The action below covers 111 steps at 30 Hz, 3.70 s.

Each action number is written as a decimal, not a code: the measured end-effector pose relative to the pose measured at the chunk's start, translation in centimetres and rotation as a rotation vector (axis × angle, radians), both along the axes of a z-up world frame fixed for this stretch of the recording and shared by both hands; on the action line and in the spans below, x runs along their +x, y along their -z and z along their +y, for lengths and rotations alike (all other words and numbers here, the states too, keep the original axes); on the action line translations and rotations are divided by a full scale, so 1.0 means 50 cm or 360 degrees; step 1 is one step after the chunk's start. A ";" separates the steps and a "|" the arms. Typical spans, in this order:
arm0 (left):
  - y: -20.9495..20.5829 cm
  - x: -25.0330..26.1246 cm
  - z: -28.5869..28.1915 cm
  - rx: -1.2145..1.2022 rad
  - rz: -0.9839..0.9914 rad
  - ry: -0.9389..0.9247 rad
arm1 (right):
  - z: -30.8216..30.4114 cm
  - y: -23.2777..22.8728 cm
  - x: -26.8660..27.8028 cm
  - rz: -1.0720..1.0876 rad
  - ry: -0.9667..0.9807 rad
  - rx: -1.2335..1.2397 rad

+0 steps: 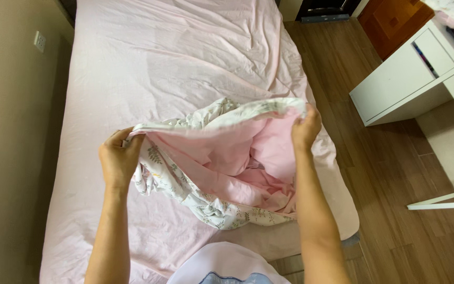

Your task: The person folds bedding by hand on a bed, aligning the corners and edges to create a compact rectangular bundle.

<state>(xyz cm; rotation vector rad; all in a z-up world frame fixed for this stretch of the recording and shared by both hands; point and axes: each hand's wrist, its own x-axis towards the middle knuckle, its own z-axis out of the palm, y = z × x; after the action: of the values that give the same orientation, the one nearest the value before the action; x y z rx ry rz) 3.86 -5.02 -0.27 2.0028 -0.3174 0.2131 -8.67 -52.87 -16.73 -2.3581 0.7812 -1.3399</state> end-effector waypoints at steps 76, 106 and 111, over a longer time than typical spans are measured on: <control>0.015 -0.081 0.074 0.0274 -0.0256 -0.0029 | 0.350 0.174 -0.009 0.0689 -0.0335 0.0144; 0.088 -0.173 -0.148 0.0631 -0.0279 0.0825 | 0.429 -0.176 -0.073 0.0825 -0.0990 0.0717; 0.117 -0.177 -0.231 0.0798 -0.0221 0.1023 | 0.419 -0.202 -0.099 0.0651 -0.1076 0.0731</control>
<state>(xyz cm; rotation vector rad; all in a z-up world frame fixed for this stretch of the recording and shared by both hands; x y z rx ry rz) -4.98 -16.54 -6.14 2.2529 -1.1702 -0.1543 -13.62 -31.89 -6.61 -2.2182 0.2785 -0.3636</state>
